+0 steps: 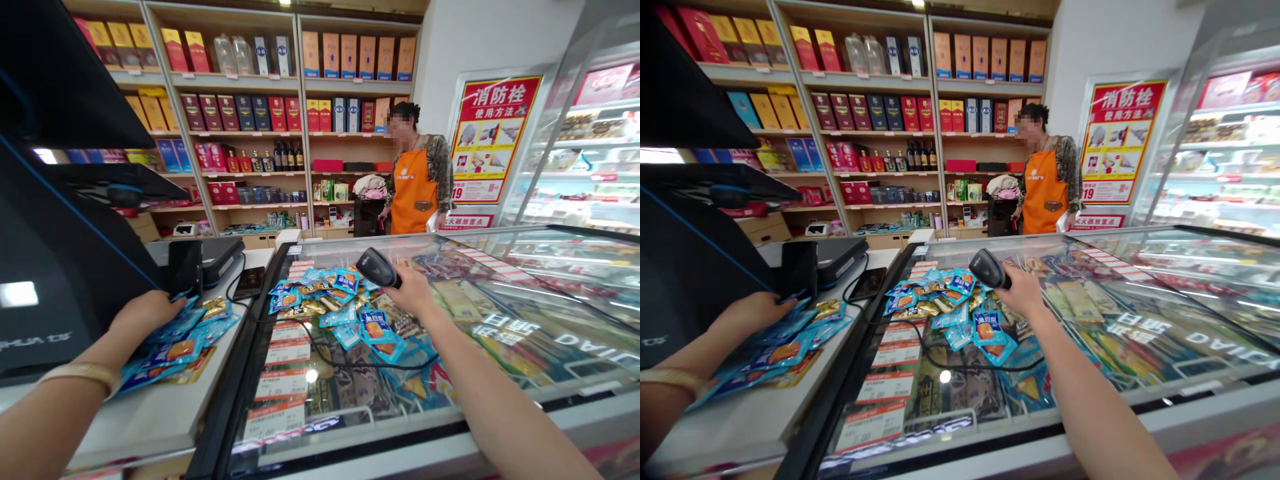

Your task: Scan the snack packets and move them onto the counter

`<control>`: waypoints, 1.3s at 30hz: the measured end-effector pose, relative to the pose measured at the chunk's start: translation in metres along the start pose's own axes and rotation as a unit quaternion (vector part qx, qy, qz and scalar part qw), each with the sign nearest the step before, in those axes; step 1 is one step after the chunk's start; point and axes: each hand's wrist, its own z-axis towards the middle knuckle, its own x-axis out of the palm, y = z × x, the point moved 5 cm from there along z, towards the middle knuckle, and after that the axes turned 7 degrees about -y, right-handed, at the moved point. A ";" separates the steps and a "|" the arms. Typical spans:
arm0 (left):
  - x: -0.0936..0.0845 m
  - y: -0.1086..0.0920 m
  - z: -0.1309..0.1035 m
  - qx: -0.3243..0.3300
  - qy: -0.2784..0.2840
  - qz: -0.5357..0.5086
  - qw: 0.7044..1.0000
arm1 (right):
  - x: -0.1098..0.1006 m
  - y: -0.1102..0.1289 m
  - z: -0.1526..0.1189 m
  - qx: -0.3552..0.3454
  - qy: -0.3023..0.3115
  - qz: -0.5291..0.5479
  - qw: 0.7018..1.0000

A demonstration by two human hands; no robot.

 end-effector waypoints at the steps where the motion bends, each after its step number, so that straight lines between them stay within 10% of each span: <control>1: 0.004 0.002 0.001 -0.008 0.037 0.075 0.996 | 0.000 0.001 0.000 -0.005 -0.002 0.005 1.000; 8: -0.023 -0.020 -0.012 -0.003 0.041 0.232 0.972 | -0.003 0.006 0.000 -0.012 -0.014 0.012 1.000; 15: -0.043 -0.062 -0.052 -0.112 -0.101 -0.096 0.984 | -0.004 0.011 0.001 -0.013 -0.012 0.035 0.999; 19: -0.002 -0.092 -0.088 -0.209 0.014 -0.465 0.860 | -0.004 0.013 0.002 -0.013 -0.021 0.038 0.999; 26: 0.061 -0.135 -0.144 -0.282 0.140 -0.644 0.697 | -0.007 0.019 0.003 -0.011 -0.011 0.052 0.999; 33: 0.120 -0.137 -0.168 -0.186 0.126 -0.587 0.778 | -0.005 0.025 0.005 -0.018 0.006 0.112 0.994; 39: 0.136 -0.126 -0.179 -0.135 0.140 -0.546 0.815 | -0.010 0.051 0.005 -0.053 0.067 0.226 0.970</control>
